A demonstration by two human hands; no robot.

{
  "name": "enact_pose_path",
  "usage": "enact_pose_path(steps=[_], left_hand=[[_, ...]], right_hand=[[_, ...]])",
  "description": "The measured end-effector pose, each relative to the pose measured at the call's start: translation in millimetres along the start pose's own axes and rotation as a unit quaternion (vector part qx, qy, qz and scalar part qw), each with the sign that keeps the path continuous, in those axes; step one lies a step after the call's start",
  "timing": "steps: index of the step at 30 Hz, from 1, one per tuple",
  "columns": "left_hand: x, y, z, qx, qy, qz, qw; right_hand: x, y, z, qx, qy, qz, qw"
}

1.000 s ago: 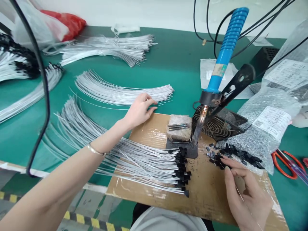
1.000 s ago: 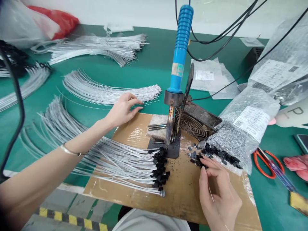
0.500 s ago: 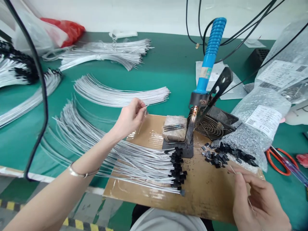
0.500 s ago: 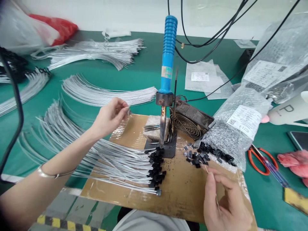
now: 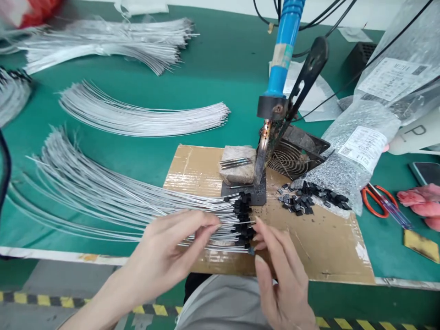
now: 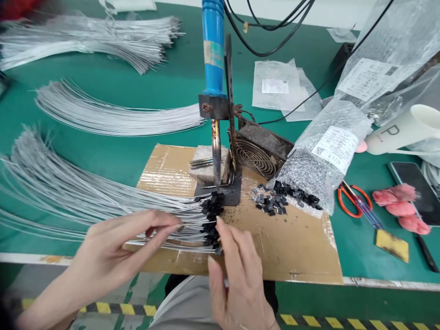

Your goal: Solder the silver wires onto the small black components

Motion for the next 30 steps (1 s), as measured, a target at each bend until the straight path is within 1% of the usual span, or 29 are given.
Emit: enact_pose_path(steps=[3,5,6,8,10,11,12,13,14,15,16,17,18,19,21,23,26,30], left_hand=[[10.3,1,9,0.012,-0.03,0.011,0.999],[15.3,3,13,0.018,-0.041,0.022,0.999],[17.2,4,15,0.02,-0.04,0.026,0.999],[19.2,5,19,0.023,-0.026,0.039,0.999],[18.1,6,21,0.03,-0.007,0.051,0.998],[16.9,7,22,0.033,-0.004,0.047,0.998],[16.1,8,21,0.026,-0.01,0.03,0.999],[16.0,10,19,0.007,-0.03,-0.003,1.0],[16.9,12,16,-0.024,-0.065,-0.046,0.997],[18.7,13,12,-0.063,-0.113,-0.095,0.987],[21.0,15,8,-0.106,-0.167,-0.139,0.97],[23.4,17,5,-0.145,-0.217,-0.172,0.95],[25.6,19,2,-0.176,-0.257,-0.19,0.931],[27.9,22,0,-0.2,-0.285,-0.197,0.916],[32.5,27,-3,-0.226,-0.31,-0.195,0.903],[36.2,29,-4,-0.227,-0.315,-0.184,0.903],[39.2,28,-4,-0.225,-0.299,-0.171,0.912],[42.2,21,-7,-0.248,-0.243,-0.186,0.919]], right_hand=[[5,-1,-3,-0.08,-0.053,-0.038,0.995],[6,-1,-5,-0.108,-0.066,-0.049,0.991],[6,-1,-6,-0.109,-0.064,-0.05,0.991],[4,0,-7,-0.091,-0.042,-0.041,0.994],[0,3,-6,-0.054,0.003,-0.023,0.998],[-2,5,-4,-0.034,0.031,-0.012,0.999],[-5,8,-3,-0.009,0.059,-0.001,0.998],[-7,11,0,0.016,0.086,0.01,0.996],[-9,13,2,0.038,0.11,0.017,0.993],[-11,16,4,0.059,0.129,0.019,0.99],[-12,19,5,0.08,0.146,0.013,0.986],[-11,22,6,0.096,0.159,-0.001,0.983],[-10,26,5,0.104,0.167,-0.022,0.98],[-8,29,4,0.107,0.171,-0.045,0.979],[-4,36,0,0.099,0.166,-0.083,0.978],[-2,42,-3,0.081,0.148,-0.102,0.98],[0,49,-5,0.049,0.115,-0.102,0.987],[2,53,-3,0.014,0.08,-0.095,0.992]])
Point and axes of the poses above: each hand's wrist, its own y-axis towards the middle knuckle, its own x-axis out of the palm, z = x × y, the point moved 4 cm from there along y, towards the middle knuckle, and after that the axes turned 6 degrees about x, right-handed, at the moved point
